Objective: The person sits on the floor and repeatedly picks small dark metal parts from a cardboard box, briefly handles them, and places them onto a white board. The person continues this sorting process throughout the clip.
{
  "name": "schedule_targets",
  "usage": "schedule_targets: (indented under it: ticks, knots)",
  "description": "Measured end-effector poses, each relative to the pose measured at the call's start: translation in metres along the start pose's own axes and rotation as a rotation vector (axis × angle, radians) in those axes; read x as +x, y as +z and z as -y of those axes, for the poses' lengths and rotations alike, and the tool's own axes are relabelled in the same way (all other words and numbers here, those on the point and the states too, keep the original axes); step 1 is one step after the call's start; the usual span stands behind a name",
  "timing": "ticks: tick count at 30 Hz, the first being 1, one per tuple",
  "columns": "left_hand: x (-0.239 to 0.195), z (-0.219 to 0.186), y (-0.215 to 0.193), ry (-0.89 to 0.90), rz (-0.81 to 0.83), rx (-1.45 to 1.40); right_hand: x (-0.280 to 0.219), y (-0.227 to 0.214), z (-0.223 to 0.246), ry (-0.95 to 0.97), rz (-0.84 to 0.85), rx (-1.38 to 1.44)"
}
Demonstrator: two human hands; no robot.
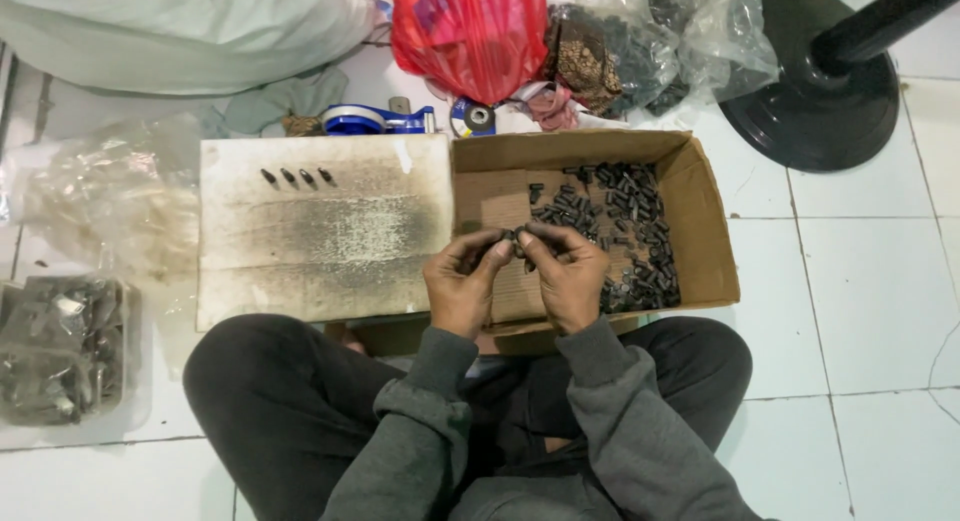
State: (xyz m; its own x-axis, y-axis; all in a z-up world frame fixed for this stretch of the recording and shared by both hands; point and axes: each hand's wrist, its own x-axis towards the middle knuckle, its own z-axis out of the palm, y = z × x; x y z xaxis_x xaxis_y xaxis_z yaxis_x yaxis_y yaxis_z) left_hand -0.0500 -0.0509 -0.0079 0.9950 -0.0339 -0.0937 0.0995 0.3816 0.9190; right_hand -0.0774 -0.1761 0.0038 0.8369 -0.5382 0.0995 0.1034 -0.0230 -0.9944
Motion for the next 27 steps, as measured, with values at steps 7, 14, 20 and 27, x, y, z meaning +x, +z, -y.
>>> schedule_targets:
  ticks: [7,14,20,27]
  knots:
    - [-0.004,-0.007,-0.018,0.065,0.003,-0.025,-0.012,0.017,0.004,-0.045,0.034,0.002]
    - [-0.007,-0.03,-0.025,0.143,-0.019,0.084,-0.018,0.026,0.017,-0.138,0.113,-0.132]
    - [-0.006,-0.032,-0.038,0.138,-0.001,0.146,-0.014,0.026,0.013,-0.161,0.223,-0.195]
    - [-0.002,-0.04,-0.061,0.125,0.035,0.254,0.008,0.026,-0.002,-0.06,0.496,-0.279]
